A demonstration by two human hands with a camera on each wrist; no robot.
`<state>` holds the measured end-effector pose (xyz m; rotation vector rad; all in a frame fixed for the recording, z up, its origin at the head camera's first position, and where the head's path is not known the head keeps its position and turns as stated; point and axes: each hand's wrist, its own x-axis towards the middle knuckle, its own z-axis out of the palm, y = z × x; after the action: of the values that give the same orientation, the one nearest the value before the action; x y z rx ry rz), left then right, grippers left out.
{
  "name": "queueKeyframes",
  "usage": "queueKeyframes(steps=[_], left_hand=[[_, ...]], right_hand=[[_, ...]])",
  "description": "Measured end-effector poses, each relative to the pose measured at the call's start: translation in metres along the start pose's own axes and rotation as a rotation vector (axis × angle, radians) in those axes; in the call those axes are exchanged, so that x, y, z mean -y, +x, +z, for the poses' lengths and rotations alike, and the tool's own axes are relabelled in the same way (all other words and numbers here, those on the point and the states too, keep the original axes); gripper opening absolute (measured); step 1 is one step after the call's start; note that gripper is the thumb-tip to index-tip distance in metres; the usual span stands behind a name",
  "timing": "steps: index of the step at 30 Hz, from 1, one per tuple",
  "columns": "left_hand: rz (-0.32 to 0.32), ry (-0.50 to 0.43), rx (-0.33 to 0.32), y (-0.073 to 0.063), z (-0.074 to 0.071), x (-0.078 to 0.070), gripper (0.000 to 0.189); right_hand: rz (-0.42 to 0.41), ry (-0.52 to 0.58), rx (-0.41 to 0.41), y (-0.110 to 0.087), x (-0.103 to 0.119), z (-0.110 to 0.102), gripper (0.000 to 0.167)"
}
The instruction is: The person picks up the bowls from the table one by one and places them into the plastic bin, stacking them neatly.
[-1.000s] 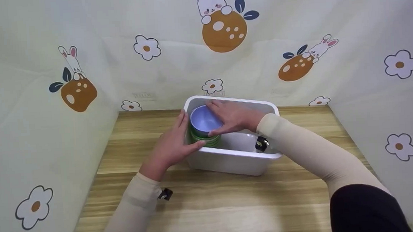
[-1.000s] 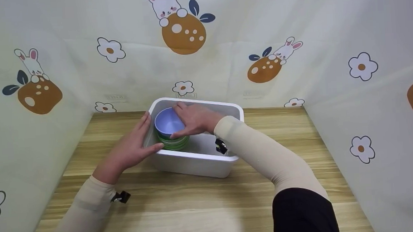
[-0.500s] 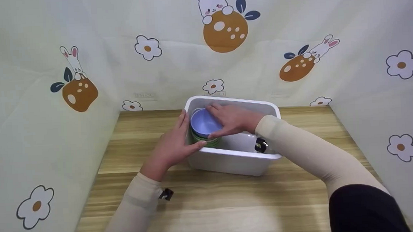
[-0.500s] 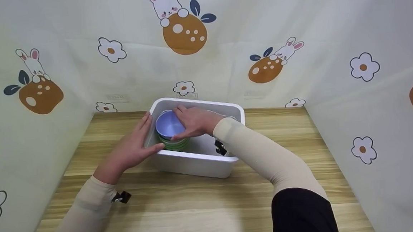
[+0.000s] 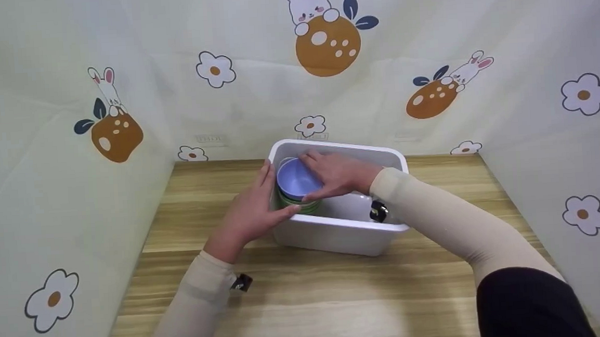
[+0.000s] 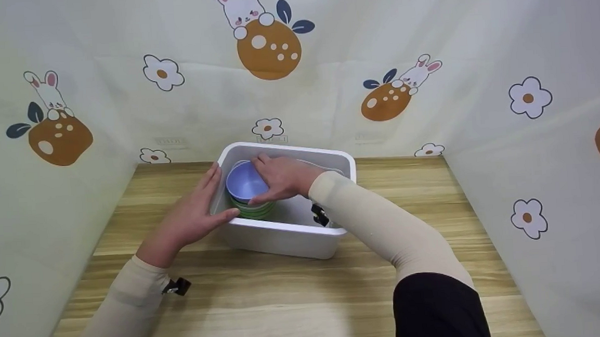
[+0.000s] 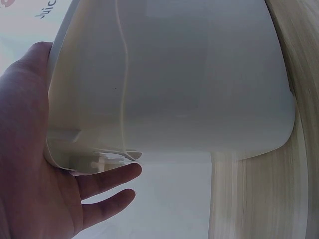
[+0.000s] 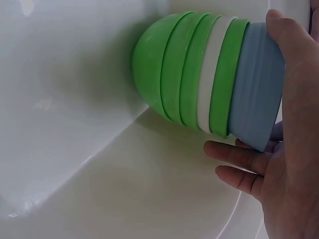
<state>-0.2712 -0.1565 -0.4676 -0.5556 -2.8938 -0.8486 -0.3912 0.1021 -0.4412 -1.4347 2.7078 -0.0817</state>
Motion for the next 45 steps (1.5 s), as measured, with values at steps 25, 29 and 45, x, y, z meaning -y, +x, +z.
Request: queueKeyframes(steps=[25, 29, 45], left_hand=[[-0.011, -0.019, 0.003, 0.0, -0.001, -0.003, 0.119], [-0.015, -0.027, 0.005, -0.001, -0.001, -0.003, 0.119], [-0.017, -0.013, -0.002, -0.001, -0.001, -0.002, 0.119]], right_hand=[[0.018, 0.003, 0.028, 0.004, -0.002, 0.01, 0.127], [0.013, 0.003, 0.024, 0.005, -0.002, 0.01, 0.126], [0.015, 0.043, 0.015, 0.005, 0.0, 0.009, 0.121]])
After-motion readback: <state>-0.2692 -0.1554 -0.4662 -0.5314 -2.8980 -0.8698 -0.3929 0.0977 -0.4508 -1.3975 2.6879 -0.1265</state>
